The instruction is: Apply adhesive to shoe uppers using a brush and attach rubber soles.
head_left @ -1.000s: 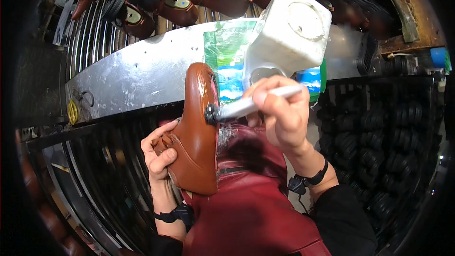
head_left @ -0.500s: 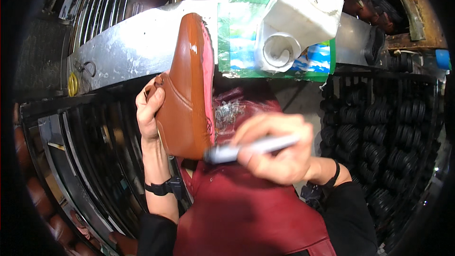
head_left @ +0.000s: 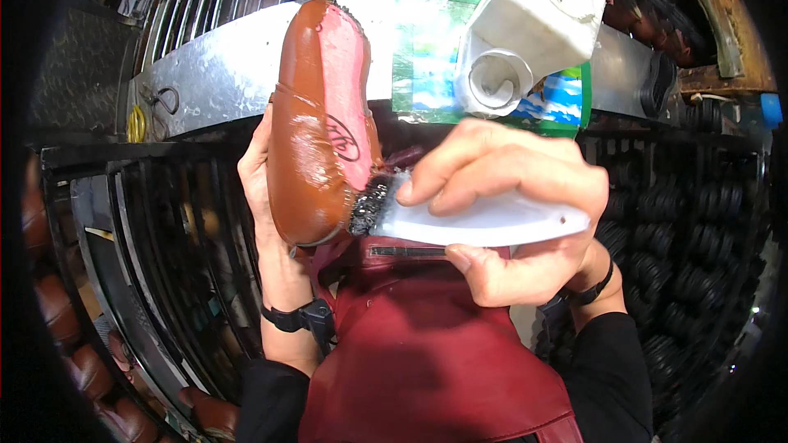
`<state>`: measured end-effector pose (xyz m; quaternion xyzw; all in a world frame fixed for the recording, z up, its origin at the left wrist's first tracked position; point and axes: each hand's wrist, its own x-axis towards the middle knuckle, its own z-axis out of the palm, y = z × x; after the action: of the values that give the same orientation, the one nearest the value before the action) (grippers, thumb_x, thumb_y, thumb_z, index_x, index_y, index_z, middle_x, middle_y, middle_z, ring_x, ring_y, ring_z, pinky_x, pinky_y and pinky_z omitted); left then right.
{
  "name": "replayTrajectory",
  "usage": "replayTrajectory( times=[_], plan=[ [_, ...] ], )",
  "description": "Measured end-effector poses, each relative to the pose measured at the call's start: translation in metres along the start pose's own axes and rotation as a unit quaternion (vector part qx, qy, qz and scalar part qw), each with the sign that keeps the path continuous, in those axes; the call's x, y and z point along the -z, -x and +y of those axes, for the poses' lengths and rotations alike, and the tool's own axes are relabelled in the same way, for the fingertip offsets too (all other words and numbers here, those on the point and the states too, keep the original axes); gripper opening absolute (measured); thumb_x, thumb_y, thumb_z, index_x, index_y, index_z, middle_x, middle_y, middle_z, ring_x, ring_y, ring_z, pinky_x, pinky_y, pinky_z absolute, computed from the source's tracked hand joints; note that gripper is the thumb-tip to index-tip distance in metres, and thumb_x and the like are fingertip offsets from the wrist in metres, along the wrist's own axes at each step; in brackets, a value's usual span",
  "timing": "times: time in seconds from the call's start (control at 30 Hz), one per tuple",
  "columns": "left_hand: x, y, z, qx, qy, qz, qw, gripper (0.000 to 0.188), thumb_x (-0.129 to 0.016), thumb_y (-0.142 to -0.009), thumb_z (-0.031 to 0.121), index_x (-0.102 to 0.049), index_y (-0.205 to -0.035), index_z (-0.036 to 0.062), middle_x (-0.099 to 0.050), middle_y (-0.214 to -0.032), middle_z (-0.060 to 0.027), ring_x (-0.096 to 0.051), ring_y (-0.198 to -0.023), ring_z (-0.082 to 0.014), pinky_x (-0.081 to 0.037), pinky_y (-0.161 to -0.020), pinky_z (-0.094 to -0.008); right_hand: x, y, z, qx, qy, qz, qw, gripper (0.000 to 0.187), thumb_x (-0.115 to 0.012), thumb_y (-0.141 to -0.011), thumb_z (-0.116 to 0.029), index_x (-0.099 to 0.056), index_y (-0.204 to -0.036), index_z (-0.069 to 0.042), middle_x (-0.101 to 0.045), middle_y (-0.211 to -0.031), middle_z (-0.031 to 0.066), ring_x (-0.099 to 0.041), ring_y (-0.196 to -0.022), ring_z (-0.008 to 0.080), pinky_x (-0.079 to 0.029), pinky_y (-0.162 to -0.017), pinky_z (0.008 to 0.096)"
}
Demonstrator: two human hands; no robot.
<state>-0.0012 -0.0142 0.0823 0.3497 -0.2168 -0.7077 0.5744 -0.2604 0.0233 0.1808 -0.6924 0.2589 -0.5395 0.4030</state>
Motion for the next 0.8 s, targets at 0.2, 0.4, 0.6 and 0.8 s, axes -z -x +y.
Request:
replayTrajectory(
  times=[0.2, 0.4, 0.6, 0.8],
  plan=[
    [-0.027, 0.018, -0.013, -0.252, -0.428, -0.01, 0.868, 0.036, -0.061, -0.105, 0.01, -0.062, -0.137, -0.0056, -0.073, -0.122, -0.0112, -0.071, -0.104, -0.0157, -0.059, -0.095, -0.0333, 0.035, -0.043, 0.034, 0.044, -0.043, -0.08, 0.995, 0.027, -0.075, -0.074, -0.008, -0.071, -0.096, 0.009, -0.076, -0.096, 0.0244, -0.076, -0.093, 0.0341, -0.061, -0.083, 0.0422],
    [-0.033, -0.001, 0.002, -0.025, -0.08, 0.063, 0.995, 0.035, -0.056, -0.108, 0.019, -0.064, -0.135, -0.0028, -0.074, -0.121, -0.0109, -0.074, -0.105, -0.0199, -0.062, -0.091, -0.0348, 0.028, -0.041, 0.094, -0.202, -0.121, 0.151, 0.96, 0.013, -0.069, -0.1, -0.007, -0.069, -0.101, 0.006, -0.074, -0.09, 0.0175, -0.069, -0.064, 0.021, -0.058, -0.058, 0.0367],
    [0.023, -0.044, 0.054, -0.159, -0.132, 0.168, 0.964, 0.029, -0.073, -0.096, 0.009, -0.071, -0.122, -0.0043, -0.076, -0.111, -0.0106, -0.073, -0.097, -0.0174, -0.058, -0.092, -0.0321, -0.046, 0.004, 0.082, -0.345, -0.369, 0.357, 0.785, 0.021, -0.065, -0.106, -0.015, -0.065, -0.102, 0.005, -0.072, -0.081, 0.0158, -0.073, -0.061, 0.0255, -0.062, -0.051, 0.037],
    [0.057, -0.237, 0.192, -0.297, -0.588, 0.255, 0.708, 0.048, -0.087, -0.078, 0.035, -0.079, -0.106, -0.004, -0.08, -0.096, -0.0181, -0.078, -0.087, -0.0293, -0.059, -0.081, -0.0392, -0.018, -0.005, 0.071, -0.272, -0.266, 0.417, 0.826, 0.023, -0.063, -0.108, -0.019, -0.06, -0.1, 0.002, -0.071, -0.079, 0.0192, -0.072, -0.061, 0.0257, -0.061, -0.052, 0.0379]
  ],
)
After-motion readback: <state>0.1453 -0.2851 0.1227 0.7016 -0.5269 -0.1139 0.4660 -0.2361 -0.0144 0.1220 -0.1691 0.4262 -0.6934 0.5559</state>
